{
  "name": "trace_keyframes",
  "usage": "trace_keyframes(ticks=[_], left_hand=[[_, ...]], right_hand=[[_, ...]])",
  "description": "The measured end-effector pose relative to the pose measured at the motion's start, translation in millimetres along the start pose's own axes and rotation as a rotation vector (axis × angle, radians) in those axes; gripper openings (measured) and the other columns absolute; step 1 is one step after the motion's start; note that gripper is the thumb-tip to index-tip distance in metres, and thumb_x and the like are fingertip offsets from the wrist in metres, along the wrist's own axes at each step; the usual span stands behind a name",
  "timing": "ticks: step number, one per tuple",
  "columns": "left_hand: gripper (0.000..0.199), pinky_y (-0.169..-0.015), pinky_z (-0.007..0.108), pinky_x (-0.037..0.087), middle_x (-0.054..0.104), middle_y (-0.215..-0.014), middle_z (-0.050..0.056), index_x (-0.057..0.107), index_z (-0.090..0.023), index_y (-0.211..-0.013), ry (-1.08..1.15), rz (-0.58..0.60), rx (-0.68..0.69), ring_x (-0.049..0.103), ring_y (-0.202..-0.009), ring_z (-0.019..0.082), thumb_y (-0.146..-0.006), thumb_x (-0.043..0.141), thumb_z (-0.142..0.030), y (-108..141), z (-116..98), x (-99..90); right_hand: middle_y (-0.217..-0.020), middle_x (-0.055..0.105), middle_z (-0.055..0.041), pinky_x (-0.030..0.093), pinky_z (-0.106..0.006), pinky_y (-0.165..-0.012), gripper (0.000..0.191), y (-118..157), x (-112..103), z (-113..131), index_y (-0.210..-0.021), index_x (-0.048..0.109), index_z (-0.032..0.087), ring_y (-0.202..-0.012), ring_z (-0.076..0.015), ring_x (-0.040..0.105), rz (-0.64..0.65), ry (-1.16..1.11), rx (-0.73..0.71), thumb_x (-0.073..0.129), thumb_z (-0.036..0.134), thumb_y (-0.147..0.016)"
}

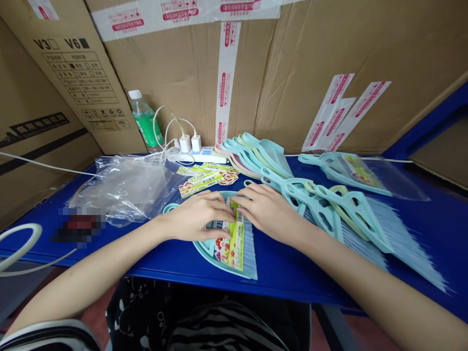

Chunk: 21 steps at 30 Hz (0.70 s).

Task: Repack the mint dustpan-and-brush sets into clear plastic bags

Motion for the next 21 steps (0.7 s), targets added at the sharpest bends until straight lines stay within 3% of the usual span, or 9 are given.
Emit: trace_keyframes(ticks=[6,21], left_hand=[[0.027,-0.091,0.038,0.047,0.073,-0.106,0.006,0.068,-0.020,-0.109,-0.085,-0.010,-0.032,0.059,-0.100,0.022,-0.092,0.058,-0.039,0.1,-2.6,2.0],[0.030,-0.085,0.035,0.048,0.071,-0.107,0.006,0.066,-0.016,-0.105,-0.199,-0.004,0.052,0.061,-0.096,0.022,-0.099,0.043,-0.036,-1.5,-6.9,4.4]], right_hand=[[-0.097,0.071,-0.0080,0.045,-0.036,-0.079,0.022,0.3,3.0,-1.4,-0.100,0.069,0.017,-0.090,-0.0233,0.060,0.017,0.009,-0.025,0.055,0.007,-0.087],[-0.096,0.068,-0.0085,0.046,-0.035,-0.076,0.031,0.3,-0.5,-1.2,-0.101,0.067,0.016,-0.089,-0.0242,0.062,0.086,0.040,-0.006,0.049,-0.002,-0.084]])
Point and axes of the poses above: each hand's wrist, its own y-axis away from the middle knuckle, its own x-axis out of the palm, z = x × y, the point moved 3 cm from there along -y, towards the middle knuckle
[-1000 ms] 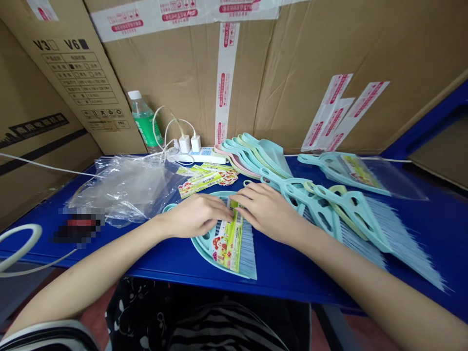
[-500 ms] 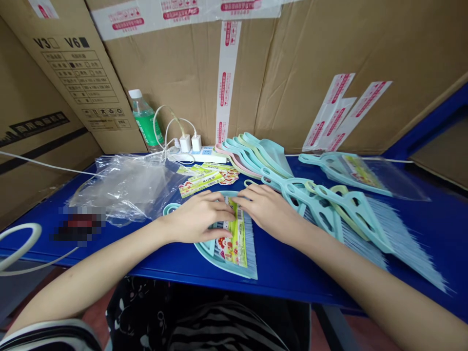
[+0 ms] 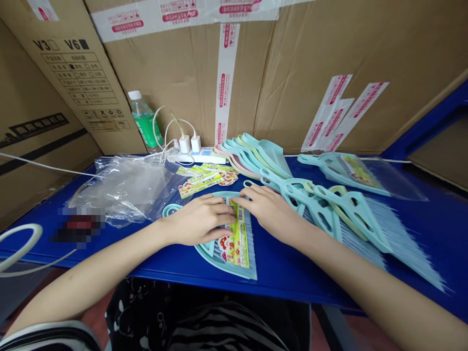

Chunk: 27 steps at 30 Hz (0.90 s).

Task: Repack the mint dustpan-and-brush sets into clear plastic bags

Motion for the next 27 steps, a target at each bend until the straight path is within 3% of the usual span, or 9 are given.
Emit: trace_keyframes(ticks=[6,9,12,18,23,27], left_hand=[[0.032,-0.084,0.035,0.049,0.070,-0.109,0.007,0.064,-0.016,-0.109,-0.033,-0.001,-0.001,0.062,-0.094,0.022,-0.100,0.041,-0.036,0,0,0.4],[0.033,-0.083,0.035,0.049,0.069,-0.113,0.008,0.064,-0.016,-0.111,-0.050,-0.012,0.006,0.062,-0.093,0.021,-0.100,0.039,-0.035,0,-1,-0.1],[0.034,-0.083,0.035,0.049,0.069,-0.113,0.008,0.064,-0.016,-0.111,-0.057,-0.008,0.009,0.062,-0.093,0.021,-0.101,0.038,-0.035,0,-1,-0.2],[0.033,-0.084,0.035,0.049,0.069,-0.110,0.007,0.064,-0.018,-0.108,-0.040,0.032,-0.008,0.061,-0.092,0.020,-0.101,0.037,-0.035,0,-1,-0.2],[0.033,-0.084,0.035,0.048,0.069,-0.110,0.007,0.064,-0.018,-0.108,-0.042,0.047,-0.011,0.061,-0.093,0.020,-0.101,0.037,-0.035,0,-1,0.5],[0.033,-0.083,0.035,0.048,0.069,-0.110,0.007,0.065,-0.017,-0.106,-0.041,0.028,-0.001,0.061,-0.093,0.021,-0.101,0.037,-0.035,0,-1,0.4]], right_hand=[[-0.097,0.069,-0.0088,0.047,-0.034,-0.072,0.040,2,-6,-8,-0.106,0.067,0.018,-0.088,-0.0229,0.063,-0.086,0.033,0.045,0.041,-0.003,-0.083],[-0.096,0.070,-0.0081,0.046,-0.033,-0.071,0.043,5,-15,-19,-0.111,0.067,0.019,-0.086,-0.0215,0.063,-0.202,0.054,0.138,0.039,-0.001,-0.085],[-0.092,0.069,-0.0100,0.044,-0.033,-0.070,0.033,11,-23,-32,-0.110,0.067,0.017,-0.084,-0.0234,0.062,-0.253,0.159,0.262,0.042,0.010,-0.090],[-0.092,0.068,-0.0157,0.040,-0.034,-0.067,0.036,18,-24,-47,-0.112,0.064,0.008,-0.085,-0.0280,0.060,-0.086,0.340,0.453,0.044,0.031,-0.092],[-0.096,0.069,-0.0169,0.040,-0.033,-0.068,0.031,16,-24,-50,-0.101,0.066,0.009,-0.087,-0.0279,0.063,0.126,0.271,0.564,0.049,0.032,-0.090],[-0.098,0.071,-0.0152,0.040,-0.032,-0.066,0.027,15,-25,-51,-0.096,0.068,0.013,-0.088,-0.0274,0.063,0.182,0.243,0.573,0.048,0.030,-0.090]])
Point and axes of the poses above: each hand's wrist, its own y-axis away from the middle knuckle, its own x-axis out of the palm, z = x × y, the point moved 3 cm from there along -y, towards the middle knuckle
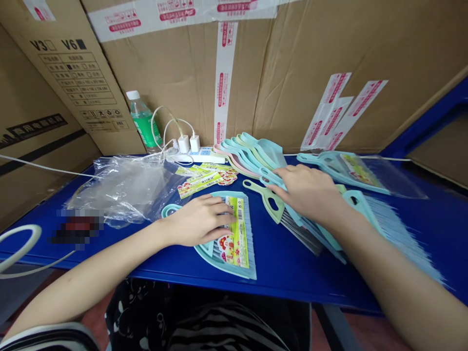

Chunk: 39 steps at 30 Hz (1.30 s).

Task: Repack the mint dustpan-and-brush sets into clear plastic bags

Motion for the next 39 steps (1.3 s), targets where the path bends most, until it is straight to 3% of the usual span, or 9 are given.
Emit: trace_keyframes(ticks=[10,20,28,33,39], left_hand=[[0.033,-0.082,0.035,0.048,0.070,-0.109,0.007,0.065,-0.016,-0.104,-0.003,-0.014,0.019,0.061,-0.091,0.021,-0.101,0.037,-0.033,0,0,-0.5],[0.034,-0.083,0.034,0.048,0.069,-0.109,0.007,0.064,-0.017,-0.109,-0.009,-0.004,0.005,0.061,-0.092,0.021,-0.101,0.036,-0.034,0,1,0.8],[0.033,-0.081,0.033,0.049,0.069,-0.112,0.006,0.063,-0.016,-0.112,-0.051,-0.050,0.002,0.061,-0.091,0.020,-0.101,0.036,-0.030,0,-1,-2.9],[0.032,-0.079,0.034,0.050,0.070,-0.100,0.005,0.066,-0.016,-0.104,-0.158,-0.086,-0.154,0.062,-0.087,0.020,-0.100,0.036,-0.025,4,10,-13.0],[0.027,-0.074,0.034,0.051,0.069,-0.086,0.007,0.067,-0.016,-0.089,-0.386,0.036,-0.361,0.063,-0.080,0.020,-0.094,0.041,-0.017,10,33,-18.7]], right_hand=[[-0.103,0.072,-0.0117,0.032,-0.028,-0.051,0.025,-5,-2,-3,-0.097,0.070,0.019,-0.081,-0.0257,0.066,0.081,-0.078,0.041,0.047,0.027,-0.090],[-0.105,0.071,-0.0097,0.039,-0.029,-0.056,0.029,-10,1,-8,-0.110,0.069,0.022,-0.087,-0.0257,0.066,0.025,-0.153,-0.011,0.048,0.030,-0.091],[-0.110,0.070,-0.0152,0.044,-0.032,-0.061,0.040,-3,-10,-8,-0.124,0.062,0.017,-0.094,-0.0302,0.066,0.085,-0.083,0.026,0.046,0.035,-0.093],[-0.110,0.070,-0.0156,0.046,-0.034,-0.066,0.036,0,-13,-12,-0.117,0.064,0.015,-0.098,-0.0314,0.065,0.131,-0.067,0.015,0.045,0.032,-0.092],[-0.103,0.071,-0.0140,0.044,-0.034,-0.062,0.033,-2,-11,-11,-0.116,0.063,0.017,-0.089,-0.0296,0.066,0.047,-0.092,-0.020,0.044,0.024,-0.091]])
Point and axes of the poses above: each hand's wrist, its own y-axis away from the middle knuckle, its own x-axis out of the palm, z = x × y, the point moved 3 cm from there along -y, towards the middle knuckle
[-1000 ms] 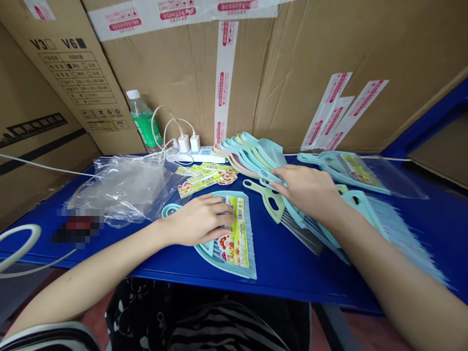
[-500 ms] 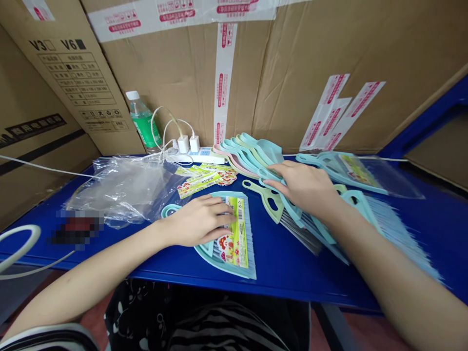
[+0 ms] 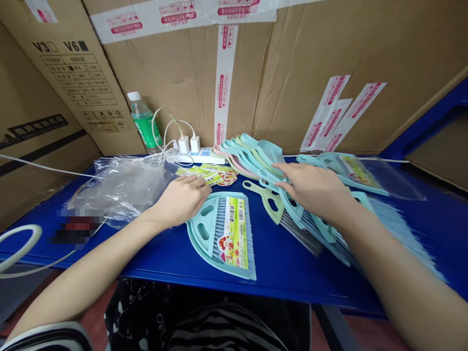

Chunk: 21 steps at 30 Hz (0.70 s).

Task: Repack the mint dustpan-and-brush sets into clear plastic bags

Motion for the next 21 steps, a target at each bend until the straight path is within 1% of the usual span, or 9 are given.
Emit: trace_keyframes(ticks=[2,4,7,9,12,14,16,19,21], left_hand=[[0.027,-0.072,0.033,0.051,0.069,-0.083,0.007,0.067,-0.016,-0.085,-0.039,0.049,-0.035,0.063,-0.078,0.020,-0.093,0.041,-0.018,-0.5,5.0,3.1],[0.028,-0.071,0.032,0.050,0.068,-0.080,0.007,0.066,-0.016,-0.082,-0.052,0.096,-0.056,0.064,-0.077,0.020,-0.094,0.040,-0.019,-0.6,7.4,5.8],[0.029,-0.069,0.031,0.049,0.067,-0.075,0.006,0.065,-0.016,-0.080,-0.026,0.143,-0.068,0.064,-0.075,0.020,-0.094,0.040,-0.019,-0.4,7.4,7.9],[0.027,-0.067,0.030,0.048,0.067,-0.074,0.006,0.063,-0.017,-0.078,-0.006,0.163,-0.075,0.064,-0.074,0.020,-0.093,0.040,-0.018,-0.2,6.6,8.4],[0.025,-0.063,0.030,0.046,0.068,-0.076,0.006,0.062,-0.016,-0.078,0.014,0.193,-0.083,0.065,-0.072,0.020,-0.092,0.041,-0.017,0.0,5.4,9.4],[0.026,-0.061,0.030,0.045,0.069,-0.077,0.006,0.062,-0.016,-0.079,0.024,0.211,-0.092,0.065,-0.071,0.020,-0.092,0.040,-0.017,0.0,5.1,10.1],[0.027,-0.058,0.029,0.044,0.069,-0.077,0.007,0.062,-0.016,-0.079,0.028,0.232,-0.104,0.065,-0.070,0.020,-0.092,0.039,-0.017,-0.2,4.9,10.5],[0.027,-0.055,0.029,0.041,0.070,-0.076,0.007,0.062,-0.016,-0.079,0.029,0.259,-0.117,0.065,-0.068,0.021,-0.092,0.038,-0.017,-0.7,4.7,9.9],[0.027,-0.053,0.028,0.040,0.070,-0.075,0.007,0.062,-0.016,-0.079,0.031,0.262,-0.122,0.065,-0.066,0.020,-0.092,0.037,-0.016,-1.0,4.7,9.2]], right_hand=[[-0.103,0.071,-0.0140,0.044,-0.033,-0.062,0.033,-1.6,0.0,0.1,-0.117,0.063,0.018,-0.089,-0.0296,0.066,-0.016,-0.002,0.005,0.044,0.024,-0.091],[-0.105,0.071,-0.0146,0.045,-0.033,-0.063,0.031,-3.7,-0.3,0.5,-0.116,0.064,0.018,-0.090,-0.0295,0.066,-0.005,-0.012,0.028,0.045,0.023,-0.091],[-0.107,0.070,-0.0141,0.046,-0.033,-0.065,0.031,-7.1,-0.6,2.2,-0.117,0.064,0.018,-0.094,-0.0287,0.066,0.012,-0.025,0.028,0.046,0.023,-0.092],[-0.108,0.070,-0.0140,0.047,-0.033,-0.067,0.033,-8.3,0.5,1.6,-0.121,0.062,0.018,-0.094,-0.0283,0.066,0.016,-0.027,0.021,0.046,0.024,-0.093],[-0.107,0.071,-0.0149,0.048,-0.035,-0.070,0.039,-7.7,2.1,-2.6,-0.127,0.058,0.015,-0.095,-0.0287,0.066,-0.035,-0.011,-0.001,0.043,0.027,-0.094],[-0.104,0.071,-0.0143,0.048,-0.036,-0.071,0.039,-6.2,2.1,-5.2,-0.125,0.060,0.015,-0.095,-0.0290,0.065,-0.065,0.013,-0.037,0.042,0.028,-0.093],[-0.100,0.072,-0.0134,0.047,-0.036,-0.069,0.036,-4.5,1.6,-6.2,-0.119,0.063,0.015,-0.093,-0.0295,0.065,-0.036,0.044,-0.055,0.044,0.027,-0.091],[-0.097,0.072,-0.0139,0.046,-0.036,-0.068,0.032,-3.1,0.2,-5.6,-0.113,0.065,0.016,-0.090,-0.0302,0.066,0.068,0.075,-0.018,0.046,0.023,-0.089],[-0.098,0.072,-0.0148,0.045,-0.035,-0.067,0.031,-3.4,-0.5,-4.7,-0.112,0.066,0.016,-0.089,-0.0300,0.066,0.094,0.069,0.005,0.045,0.021,-0.090]])
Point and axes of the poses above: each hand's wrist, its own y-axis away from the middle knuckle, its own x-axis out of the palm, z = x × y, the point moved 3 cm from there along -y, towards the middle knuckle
